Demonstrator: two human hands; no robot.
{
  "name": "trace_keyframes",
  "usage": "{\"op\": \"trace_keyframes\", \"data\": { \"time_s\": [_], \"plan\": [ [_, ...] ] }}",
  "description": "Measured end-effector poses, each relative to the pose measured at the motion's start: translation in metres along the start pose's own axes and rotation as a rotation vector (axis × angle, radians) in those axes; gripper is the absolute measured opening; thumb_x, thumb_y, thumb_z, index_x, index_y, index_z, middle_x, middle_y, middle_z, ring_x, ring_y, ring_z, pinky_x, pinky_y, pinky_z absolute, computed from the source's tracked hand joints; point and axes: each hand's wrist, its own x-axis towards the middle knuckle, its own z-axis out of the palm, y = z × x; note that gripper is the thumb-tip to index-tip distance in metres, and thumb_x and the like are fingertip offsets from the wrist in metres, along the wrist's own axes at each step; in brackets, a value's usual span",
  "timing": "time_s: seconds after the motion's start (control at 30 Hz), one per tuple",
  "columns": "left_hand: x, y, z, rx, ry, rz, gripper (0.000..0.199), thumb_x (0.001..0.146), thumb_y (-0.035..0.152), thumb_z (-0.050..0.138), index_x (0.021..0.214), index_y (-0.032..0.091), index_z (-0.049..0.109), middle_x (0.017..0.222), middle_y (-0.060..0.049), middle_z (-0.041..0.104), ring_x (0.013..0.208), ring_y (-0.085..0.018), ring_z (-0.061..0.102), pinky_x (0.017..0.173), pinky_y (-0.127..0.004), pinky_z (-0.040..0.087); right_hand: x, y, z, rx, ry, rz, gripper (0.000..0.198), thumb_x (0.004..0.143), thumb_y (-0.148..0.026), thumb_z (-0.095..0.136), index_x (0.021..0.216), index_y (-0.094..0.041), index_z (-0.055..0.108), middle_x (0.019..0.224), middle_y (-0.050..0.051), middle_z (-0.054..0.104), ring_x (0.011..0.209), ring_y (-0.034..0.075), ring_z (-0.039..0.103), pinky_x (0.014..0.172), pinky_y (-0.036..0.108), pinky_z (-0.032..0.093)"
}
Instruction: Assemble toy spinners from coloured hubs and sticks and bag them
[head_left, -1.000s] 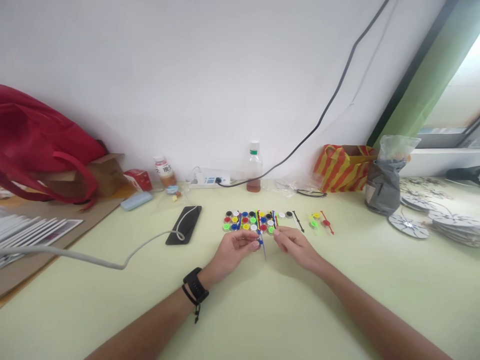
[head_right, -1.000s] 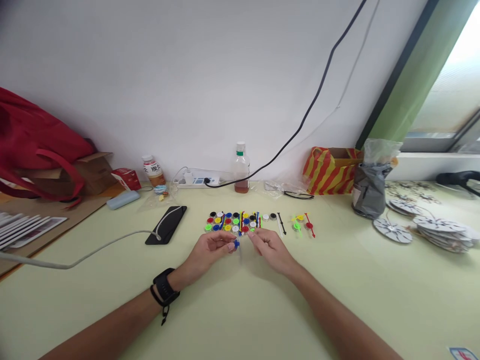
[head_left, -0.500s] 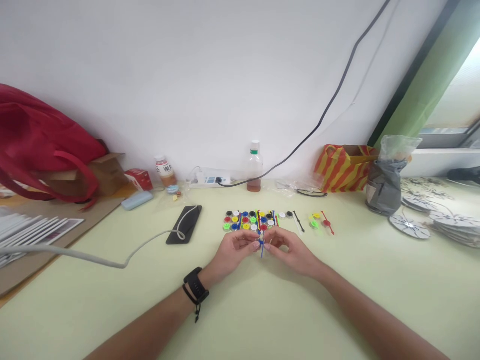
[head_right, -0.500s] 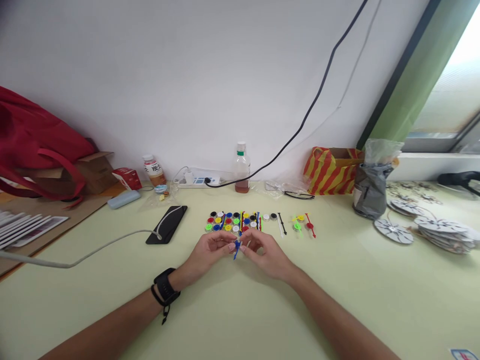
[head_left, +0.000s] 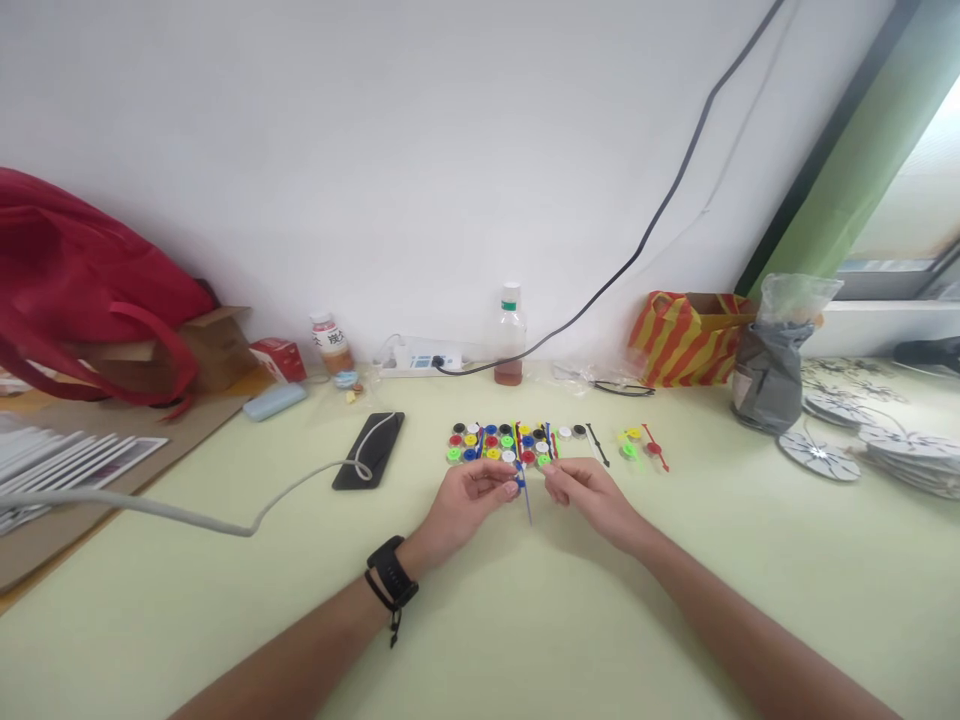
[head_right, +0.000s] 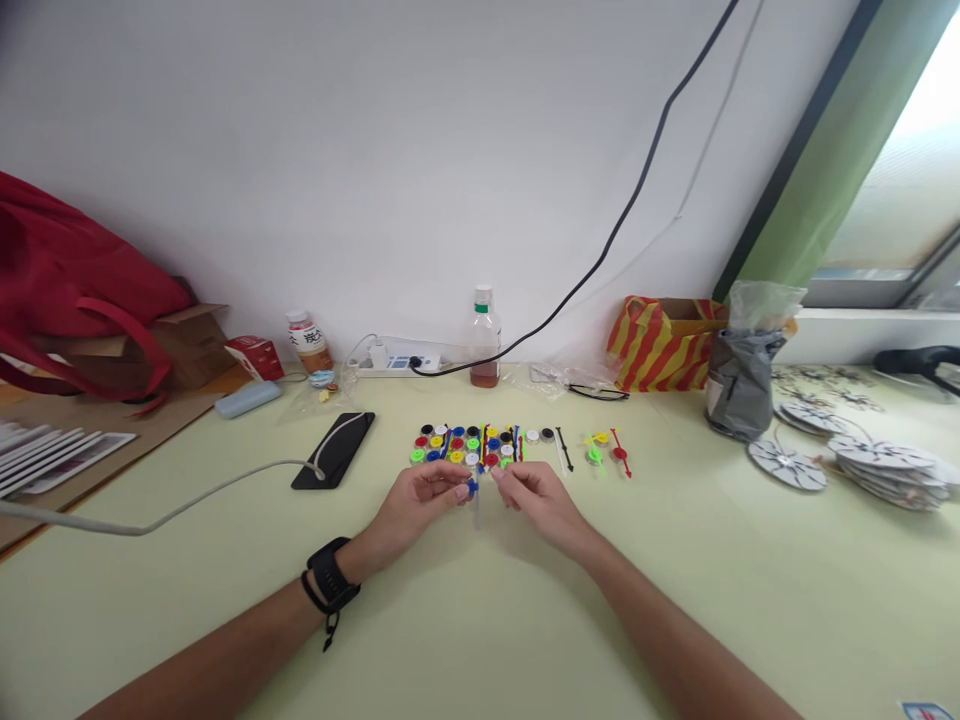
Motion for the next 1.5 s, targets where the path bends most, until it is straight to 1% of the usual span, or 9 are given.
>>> {"op": "trace_keyframes", "data": {
  "time_s": [0.17,0.4,0.7,0.83,0.93,1.17,1.27,1.4,1.5],
  "plan": [
    [-0.001,0.003,0.002,-0.002,-0.008,0.001,0.033,0.077,0.037,0.087,0.101,0.016,0.077,0.100,-0.009,0.076,0.093,-0.020,0.069,0.089,-0.033,0.056,-0.001,-0.001,0.002,-0.007,-0.009,-0.036,0.036,0.092,-0.054,0.067,0.084,-0.020,0.057,0.078,-0.001,0.055,0.071,0.014,0.050,0.066,0.027,0.043],
    [-0.002,0.004,0.003,-0.006,-0.036,0.012,0.032,0.079,0.035,0.086,0.102,0.016,0.076,0.100,-0.009,0.075,0.094,-0.021,0.070,0.090,-0.035,0.057,-0.003,-0.004,0.004,-0.084,-0.049,-0.060,0.030,0.093,-0.051,0.065,0.100,-0.022,0.063,0.096,0.004,0.065,0.077,0.016,0.059,0.072,0.031,0.051],
    [-0.003,0.003,0.002,-0.032,-0.098,0.012,0.027,0.083,0.034,0.083,0.102,0.016,0.073,0.103,-0.008,0.075,0.095,-0.021,0.071,0.091,-0.035,0.057,-0.003,-0.001,0.011,-0.128,-0.026,-0.047,0.025,0.091,-0.046,0.068,0.096,-0.022,0.066,0.088,0.002,0.069,0.073,0.016,0.062,0.069,0.030,0.051],
    [-0.004,0.005,0.003,-0.018,-0.105,0.011,0.037,0.083,0.035,0.083,0.114,0.018,0.070,0.110,-0.010,0.074,0.102,-0.022,0.069,0.093,-0.035,0.055,-0.002,-0.001,0.005,-0.159,0.004,-0.060,0.030,0.094,-0.050,0.063,0.098,-0.021,0.067,0.077,0.002,0.066,0.071,0.017,0.062,0.068,0.030,0.051],
    [-0.004,0.006,0.003,0.048,-0.094,-0.043,0.040,0.088,0.043,0.076,0.118,0.019,0.069,0.109,-0.010,0.074,0.095,-0.020,0.070,0.084,-0.032,0.055,-0.001,-0.007,-0.016,-0.234,0.123,-0.126,0.031,0.096,-0.051,0.059,0.103,-0.021,0.066,0.082,0.004,0.069,0.072,0.018,0.063,0.067,0.031,0.053],
    [-0.003,0.006,0.002,0.101,-0.130,-0.087,0.036,0.089,0.049,0.072,0.106,0.017,0.073,0.090,-0.008,0.073,0.079,-0.017,0.067,0.072,-0.028,0.053,-0.003,-0.022,-0.084,-0.499,0.629,-0.195,0.029,0.091,-0.048,0.063,0.097,-0.020,0.065,0.080,0.007,0.070,0.070,0.021,0.067,0.064,0.031,0.054],
    [-0.003,0.006,0.002,0.101,-0.140,-0.089,0.035,0.090,0.049,0.072,0.105,0.017,0.074,0.091,-0.008,0.072,0.082,-0.017,0.068,0.074,-0.028,0.053,-0.008,-0.019,-0.098,-0.564,0.487,-0.008,0.015,0.084,-0.036,0.066,0.083,-0.021,0.064,0.068,0.004,0.068,0.060,0.019,0.064,0.054,0.027,0.049],
    [-0.004,0.007,0.003,0.118,-0.143,-0.114,0.034,0.089,0.049,0.073,0.103,0.017,0.074,0.092,-0.008,0.073,0.084,-0.018,0.068,0.077,-0.028,0.053,-0.016,-0.005,-0.106,-0.658,-0.043,0.475,0.012,0.071,-0.015,0.064,0.064,-0.021,0.056,0.056,0.001,0.065,0.050,0.017,0.063,0.048,0.025,0.043],
    [-0.004,0.008,0.004,0.121,-0.138,-0.118,0.034,0.087,0.049,0.074,0.100,0.017,0.075,0.091,-0.008,0.073,0.084,-0.018,0.069,0.078,-0.029,0.054,-0.018,0.006,-0.109,-0.670,-0.118,0.613,0.015,0.069,-0.008,0.059,0.064,-0.021,0.052,0.064,0.003,0.069,0.055,0.019,0.067,0.051,0.026,0.044]
  ]
}}
